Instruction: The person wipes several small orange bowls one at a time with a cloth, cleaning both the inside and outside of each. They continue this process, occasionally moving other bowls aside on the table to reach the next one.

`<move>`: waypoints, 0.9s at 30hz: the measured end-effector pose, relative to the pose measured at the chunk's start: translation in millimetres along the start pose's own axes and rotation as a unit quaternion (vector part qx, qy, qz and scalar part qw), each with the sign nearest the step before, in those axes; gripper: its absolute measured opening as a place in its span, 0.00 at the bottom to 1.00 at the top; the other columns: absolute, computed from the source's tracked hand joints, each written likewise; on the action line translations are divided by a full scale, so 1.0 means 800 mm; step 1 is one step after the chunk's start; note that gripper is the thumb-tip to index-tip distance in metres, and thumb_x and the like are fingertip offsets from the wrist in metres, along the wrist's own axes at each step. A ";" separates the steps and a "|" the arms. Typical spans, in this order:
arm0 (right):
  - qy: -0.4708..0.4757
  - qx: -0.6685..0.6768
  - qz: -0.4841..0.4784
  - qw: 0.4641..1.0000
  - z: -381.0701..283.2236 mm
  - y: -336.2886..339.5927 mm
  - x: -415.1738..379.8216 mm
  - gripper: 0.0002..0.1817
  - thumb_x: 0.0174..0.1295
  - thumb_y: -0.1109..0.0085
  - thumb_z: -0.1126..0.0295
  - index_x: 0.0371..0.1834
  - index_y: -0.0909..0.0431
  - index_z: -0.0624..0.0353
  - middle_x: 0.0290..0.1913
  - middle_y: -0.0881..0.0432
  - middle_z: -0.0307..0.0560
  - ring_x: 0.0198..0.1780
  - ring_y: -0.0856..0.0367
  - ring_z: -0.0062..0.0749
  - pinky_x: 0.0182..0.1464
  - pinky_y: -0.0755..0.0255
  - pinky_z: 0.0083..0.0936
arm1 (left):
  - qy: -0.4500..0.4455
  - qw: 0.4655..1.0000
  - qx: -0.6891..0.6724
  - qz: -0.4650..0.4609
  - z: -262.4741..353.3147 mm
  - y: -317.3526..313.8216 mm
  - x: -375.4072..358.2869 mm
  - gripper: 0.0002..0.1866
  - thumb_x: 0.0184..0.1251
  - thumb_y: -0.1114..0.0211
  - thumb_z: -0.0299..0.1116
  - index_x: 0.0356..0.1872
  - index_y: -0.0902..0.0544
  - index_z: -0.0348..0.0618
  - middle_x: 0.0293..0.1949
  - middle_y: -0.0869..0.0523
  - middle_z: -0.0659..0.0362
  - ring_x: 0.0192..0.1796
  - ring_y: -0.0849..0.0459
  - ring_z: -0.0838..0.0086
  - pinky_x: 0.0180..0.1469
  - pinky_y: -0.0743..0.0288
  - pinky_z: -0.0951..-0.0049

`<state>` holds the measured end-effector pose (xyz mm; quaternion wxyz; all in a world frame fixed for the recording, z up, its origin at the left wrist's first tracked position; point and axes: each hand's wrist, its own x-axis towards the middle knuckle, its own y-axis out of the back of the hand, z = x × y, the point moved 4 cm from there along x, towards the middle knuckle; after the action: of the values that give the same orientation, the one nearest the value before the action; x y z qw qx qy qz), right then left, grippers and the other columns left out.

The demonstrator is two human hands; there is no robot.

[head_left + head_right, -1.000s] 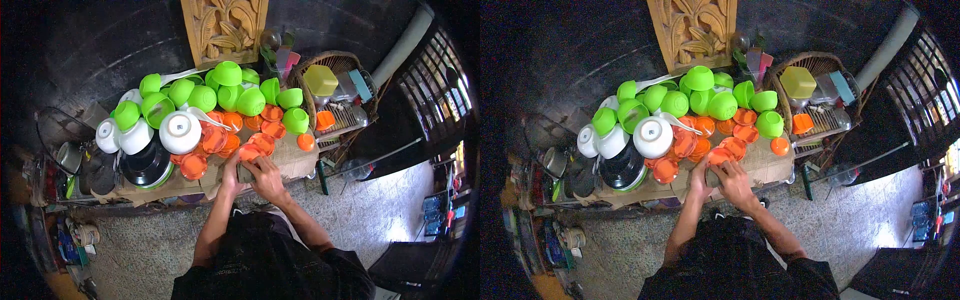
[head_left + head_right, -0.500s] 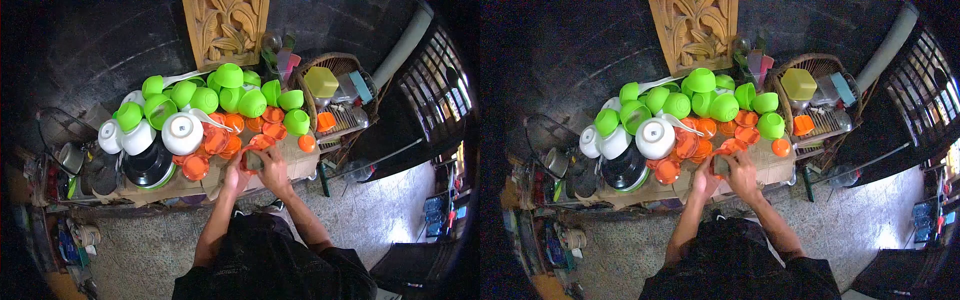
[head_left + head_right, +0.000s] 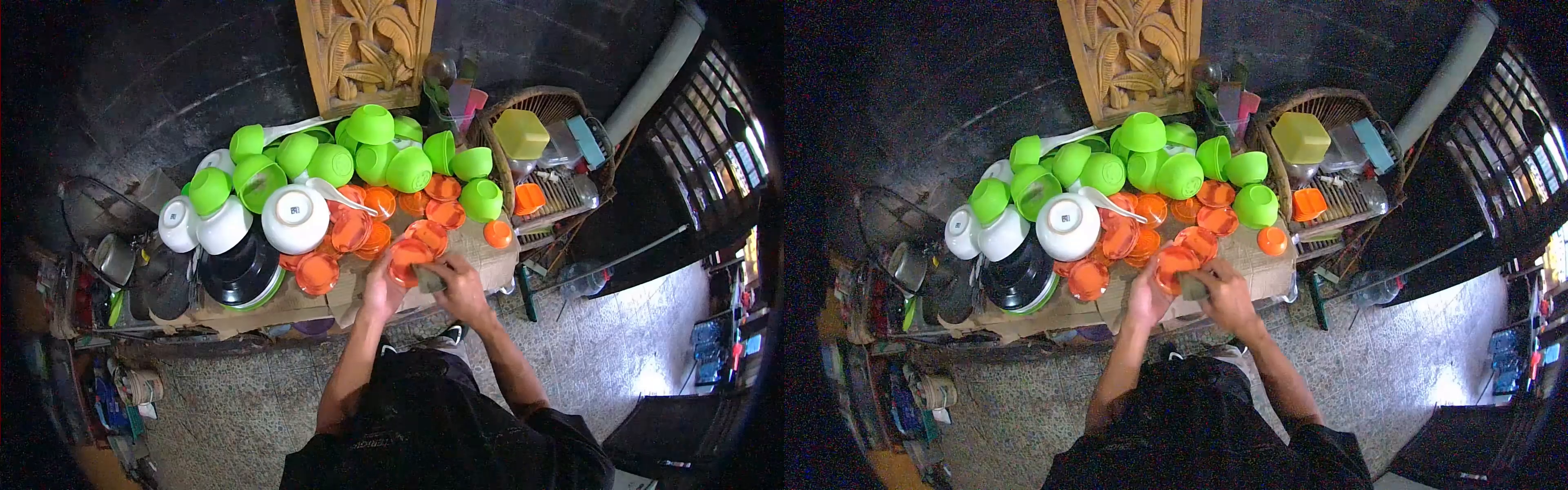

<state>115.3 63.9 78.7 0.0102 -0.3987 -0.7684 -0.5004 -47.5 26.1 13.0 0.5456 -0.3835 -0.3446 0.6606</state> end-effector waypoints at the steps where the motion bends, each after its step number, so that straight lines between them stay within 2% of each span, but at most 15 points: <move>1: -0.020 -0.016 0.021 0.999 0.005 0.006 0.002 0.32 0.42 0.27 0.79 0.57 0.12 0.55 0.47 0.18 0.50 0.51 0.16 0.50 0.55 0.18 0.43 | 0.009 1.000 -0.002 -0.029 -0.005 -0.003 0.000 0.30 0.86 0.46 0.49 0.80 0.31 0.44 0.73 0.20 0.55 0.71 0.20 0.65 0.74 0.26 0.58; 2: -0.040 -0.031 0.041 0.998 0.008 0.011 0.003 0.31 0.42 0.28 0.79 0.57 0.12 0.55 0.46 0.18 0.50 0.50 0.16 0.51 0.54 0.18 0.43 | 0.018 0.998 -0.004 -0.058 -0.010 -0.006 0.000 0.30 0.86 0.46 0.49 0.79 0.31 0.45 0.73 0.20 0.57 0.71 0.19 0.66 0.74 0.26 0.58; 7: -0.105 -0.047 0.119 0.986 0.000 0.000 0.011 0.32 0.42 0.28 0.78 0.58 0.12 0.53 0.47 0.18 0.51 0.49 0.16 0.52 0.53 0.19 0.43 | 0.038 0.998 -0.009 -0.040 -0.040 -0.004 -0.004 0.27 0.87 0.48 0.48 0.78 0.29 0.47 0.72 0.20 0.59 0.73 0.21 0.67 0.74 0.28 0.56; 10: -0.096 -0.031 0.116 0.988 -0.017 -0.013 0.010 0.33 0.43 0.28 0.78 0.59 0.13 0.53 0.47 0.18 0.52 0.49 0.16 0.52 0.54 0.18 0.43 | 0.041 0.999 -0.015 -0.020 -0.035 -0.004 -0.008 0.26 0.87 0.48 0.47 0.78 0.27 0.47 0.72 0.20 0.58 0.73 0.22 0.65 0.74 0.27 0.56; 12: -0.057 0.032 0.037 0.997 -0.027 -0.029 0.005 0.35 0.42 0.27 0.77 0.61 0.15 0.53 0.48 0.18 0.52 0.51 0.15 0.52 0.56 0.18 0.43 | 0.002 0.999 0.039 -0.017 -0.017 -0.003 -0.009 0.28 0.86 0.45 0.47 0.79 0.28 0.44 0.72 0.20 0.55 0.72 0.20 0.64 0.74 0.27 0.58; 14: -0.028 0.033 0.001 0.999 -0.032 -0.027 0.004 0.36 0.42 0.27 0.76 0.63 0.16 0.52 0.50 0.18 0.51 0.54 0.15 0.51 0.57 0.18 0.43 | 0.018 1.000 -0.005 -0.025 -0.004 -0.003 -0.010 0.30 0.85 0.43 0.46 0.79 0.30 0.41 0.72 0.20 0.51 0.71 0.19 0.63 0.74 0.27 0.57; 16: 0.004 0.017 -0.049 0.999 -0.035 -0.028 0.001 0.36 0.42 0.27 0.77 0.63 0.16 0.51 0.51 0.19 0.50 0.55 0.16 0.50 0.57 0.18 0.42 | -0.032 0.995 0.088 0.021 0.011 -0.005 -0.014 0.31 0.85 0.43 0.46 0.80 0.31 0.38 0.72 0.21 0.49 0.71 0.19 0.63 0.76 0.28 0.57; 21: 0.022 0.005 -0.041 0.999 -0.031 0.001 0.005 0.36 0.41 0.27 0.79 0.62 0.15 0.50 0.51 0.19 0.48 0.54 0.16 0.50 0.56 0.17 0.41 | -0.033 0.998 0.051 0.026 0.019 -0.009 -0.019 0.31 0.85 0.44 0.45 0.82 0.34 0.44 0.73 0.21 0.53 0.73 0.21 0.64 0.77 0.31 0.59; 23: 0.027 -0.008 -0.034 0.999 -0.024 0.008 0.005 0.36 0.40 0.27 0.80 0.61 0.14 0.50 0.50 0.18 0.48 0.53 0.16 0.50 0.55 0.17 0.41 | -0.041 0.998 0.039 0.004 0.019 -0.022 -0.023 0.30 0.86 0.44 0.46 0.81 0.33 0.46 0.74 0.23 0.55 0.74 0.23 0.65 0.75 0.27 0.54; 26: 0.045 -0.011 -0.033 0.998 -0.018 0.009 0.005 0.35 0.40 0.24 0.77 0.59 0.14 0.51 0.48 0.18 0.49 0.52 0.15 0.50 0.54 0.18 0.43 | -0.013 0.999 0.045 0.010 0.012 -0.011 -0.016 0.31 0.85 0.43 0.51 0.80 0.32 0.46 0.73 0.22 0.56 0.73 0.22 0.65 0.72 0.26 0.53; 27: 0.036 0.009 0.006 0.999 -0.017 0.013 0.006 0.30 0.44 0.23 0.75 0.57 0.14 0.53 0.46 0.17 0.49 0.49 0.15 0.49 0.52 0.18 0.42 | -0.012 0.999 0.045 0.010 0.009 0.001 -0.011 0.31 0.85 0.43 0.51 0.80 0.32 0.46 0.73 0.22 0.56 0.73 0.22 0.65 0.72 0.26 0.53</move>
<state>113.7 58.1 95.4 0.0442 -0.3851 -0.7698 -0.5071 -53.4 17.2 17.1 0.5515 -0.3538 -0.3178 0.6853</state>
